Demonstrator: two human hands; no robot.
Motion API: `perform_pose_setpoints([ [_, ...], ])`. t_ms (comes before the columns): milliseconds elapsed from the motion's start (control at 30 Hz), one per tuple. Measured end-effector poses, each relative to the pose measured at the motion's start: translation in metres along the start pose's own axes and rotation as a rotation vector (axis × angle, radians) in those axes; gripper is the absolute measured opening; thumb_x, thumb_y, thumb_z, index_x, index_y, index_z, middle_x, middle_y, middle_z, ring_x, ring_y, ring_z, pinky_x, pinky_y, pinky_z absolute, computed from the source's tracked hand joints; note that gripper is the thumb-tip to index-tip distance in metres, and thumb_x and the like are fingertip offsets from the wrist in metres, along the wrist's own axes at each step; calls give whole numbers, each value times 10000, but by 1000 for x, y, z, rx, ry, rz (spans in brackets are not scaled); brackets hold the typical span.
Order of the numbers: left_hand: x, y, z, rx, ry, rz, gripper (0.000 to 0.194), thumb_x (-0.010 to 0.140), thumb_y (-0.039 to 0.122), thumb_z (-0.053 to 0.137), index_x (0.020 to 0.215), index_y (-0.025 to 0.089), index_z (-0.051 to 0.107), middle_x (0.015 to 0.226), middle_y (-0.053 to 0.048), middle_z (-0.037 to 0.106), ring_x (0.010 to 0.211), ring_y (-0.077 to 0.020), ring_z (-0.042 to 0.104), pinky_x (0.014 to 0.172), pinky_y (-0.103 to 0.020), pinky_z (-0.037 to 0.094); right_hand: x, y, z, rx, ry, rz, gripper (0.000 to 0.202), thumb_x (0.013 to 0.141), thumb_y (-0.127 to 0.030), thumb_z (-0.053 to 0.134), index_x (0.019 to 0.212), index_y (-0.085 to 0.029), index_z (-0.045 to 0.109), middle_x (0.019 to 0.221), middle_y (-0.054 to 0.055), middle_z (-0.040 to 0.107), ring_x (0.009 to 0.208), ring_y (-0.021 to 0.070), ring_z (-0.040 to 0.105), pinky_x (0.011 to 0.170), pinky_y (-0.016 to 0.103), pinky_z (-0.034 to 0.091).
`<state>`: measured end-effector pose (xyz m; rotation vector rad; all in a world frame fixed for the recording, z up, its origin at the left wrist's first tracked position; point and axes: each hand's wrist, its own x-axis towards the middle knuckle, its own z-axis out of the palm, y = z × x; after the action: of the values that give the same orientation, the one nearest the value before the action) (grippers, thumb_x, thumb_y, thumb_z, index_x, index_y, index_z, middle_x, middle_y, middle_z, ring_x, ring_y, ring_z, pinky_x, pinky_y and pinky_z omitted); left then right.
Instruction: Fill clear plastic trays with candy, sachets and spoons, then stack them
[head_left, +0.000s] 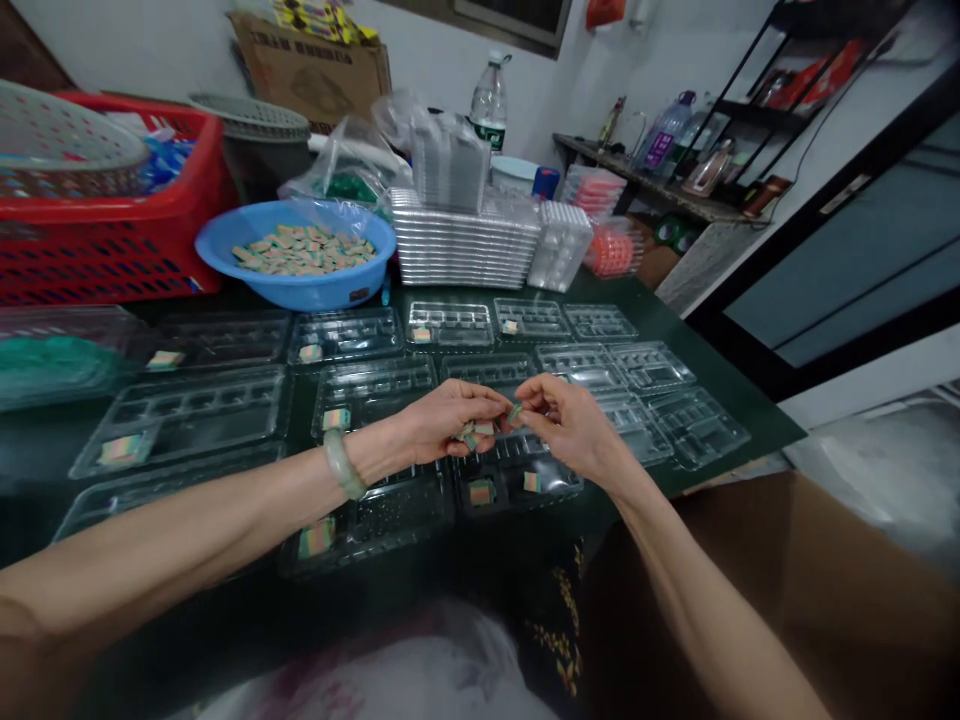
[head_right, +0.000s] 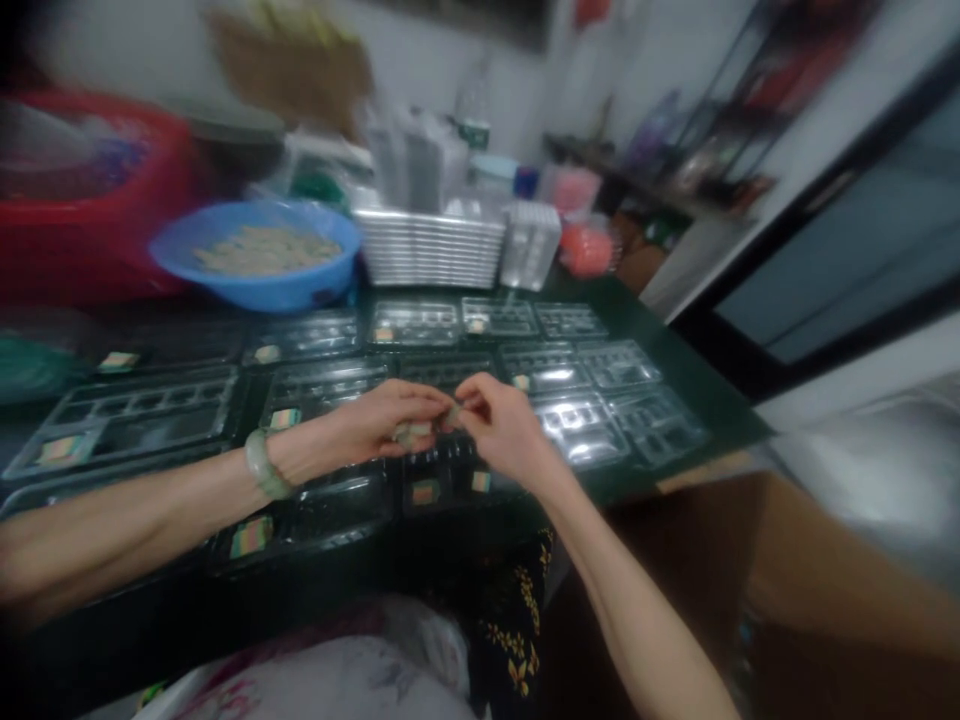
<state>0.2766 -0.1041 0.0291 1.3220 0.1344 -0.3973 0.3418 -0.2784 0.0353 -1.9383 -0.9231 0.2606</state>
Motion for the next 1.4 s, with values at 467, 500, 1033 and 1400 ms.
perform_pose_setpoints([
  [467, 2, -5, -16, -588, -111, -50, 266, 737, 44, 498, 987, 103, 569, 729, -43, 598, 434, -43, 475, 286, -111, 302, -21, -3, 16, -103, 152, -272, 121, 793, -134, 546, 845, -210, 625, 963, 42, 608, 923, 171, 538, 793, 335, 437],
  [500, 3, -4, -17, -595, -116, -65, 255, 748, 49, 494, 986, 107, 565, 666, -23, 573, 418, -43, 464, 282, -109, 295, -22, -3, 19, -208, 188, -342, 148, 799, -119, 533, 858, -217, 627, 997, 44, 608, 959, 181, 520, 834, 359, 417],
  [1033, 1, 3, -18, -431, -329, -219, 306, 808, 133, 377, 1082, 89, 506, 478, -9, 535, 346, -94, 467, 279, -138, 334, -20, 8, 31, -415, 256, -588, 217, 792, -61, 531, 927, -219, 595, 981, 26, 655, 991, 192, 521, 824, 375, 388],
  [1400, -14, 3, -9, -86, -7, -70, 171, 764, 259, 601, 847, 110, 598, 594, -35, 604, 416, -91, 522, 282, -150, 302, -22, 9, 33, -15, 271, -111, 107, 794, -174, 544, 876, -204, 606, 824, 15, 640, 749, 144, 577, 684, 267, 448],
])
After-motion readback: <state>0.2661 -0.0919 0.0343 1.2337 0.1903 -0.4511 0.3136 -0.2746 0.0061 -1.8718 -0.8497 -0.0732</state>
